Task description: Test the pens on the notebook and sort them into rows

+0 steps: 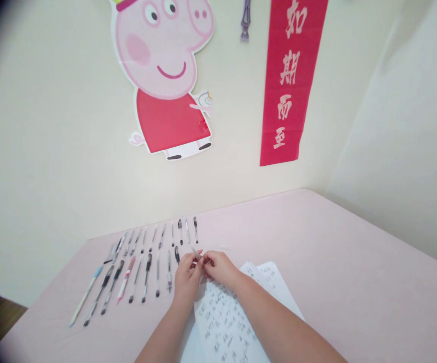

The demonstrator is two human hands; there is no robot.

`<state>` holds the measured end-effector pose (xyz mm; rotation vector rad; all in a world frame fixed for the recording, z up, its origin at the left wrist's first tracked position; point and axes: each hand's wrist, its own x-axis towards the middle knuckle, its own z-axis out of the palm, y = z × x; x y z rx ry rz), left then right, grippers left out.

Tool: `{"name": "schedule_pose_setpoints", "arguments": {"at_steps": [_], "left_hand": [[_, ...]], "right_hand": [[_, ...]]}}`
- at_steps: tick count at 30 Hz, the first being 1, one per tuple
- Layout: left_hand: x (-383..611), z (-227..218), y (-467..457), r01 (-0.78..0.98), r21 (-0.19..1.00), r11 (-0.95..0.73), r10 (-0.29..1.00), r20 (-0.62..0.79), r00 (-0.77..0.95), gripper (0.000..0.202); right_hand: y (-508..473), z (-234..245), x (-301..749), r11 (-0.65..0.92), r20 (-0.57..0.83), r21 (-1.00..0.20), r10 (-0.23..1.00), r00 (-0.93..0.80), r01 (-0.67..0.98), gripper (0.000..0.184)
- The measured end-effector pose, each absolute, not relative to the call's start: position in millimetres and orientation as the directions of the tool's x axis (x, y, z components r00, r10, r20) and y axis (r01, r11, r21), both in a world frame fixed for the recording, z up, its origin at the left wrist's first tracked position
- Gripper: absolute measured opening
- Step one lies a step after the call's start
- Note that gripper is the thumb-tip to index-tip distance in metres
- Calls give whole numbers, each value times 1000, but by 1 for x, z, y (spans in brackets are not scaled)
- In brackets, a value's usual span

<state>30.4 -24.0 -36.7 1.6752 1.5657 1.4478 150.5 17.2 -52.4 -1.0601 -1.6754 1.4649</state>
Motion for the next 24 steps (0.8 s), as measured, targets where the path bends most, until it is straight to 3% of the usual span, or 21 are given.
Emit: {"name": "schedule_pose_setpoints", "arguments": {"at_steps": [4, 8, 14, 20, 24], "left_hand": [[30, -36, -24, 408, 874, -265, 887, 387, -253, 22], [28, -32, -25, 246, 944, -218, 860, 305, -410, 26], [23, -11, -28, 8, 970, -242, 792, 202, -576, 34], [15, 7, -33, -35, 961, -274, 708, 177, -684, 34], [22, 0, -31, -63, 986, -157, 836, 99, -540, 37]], "right_hand": [[15, -52, 151, 112, 29, -982, 884, -466, 152, 12], [15, -51, 153, 193, 67, -950, 895, -441, 247, 9], [17, -47, 160, 508, 355, -761, 847, -396, 404, 10], [15, -49, 162, 504, 342, -705, 858, -383, 500, 12], [18, -46, 166, 422, 342, -675, 906, -250, 605, 23]]}}
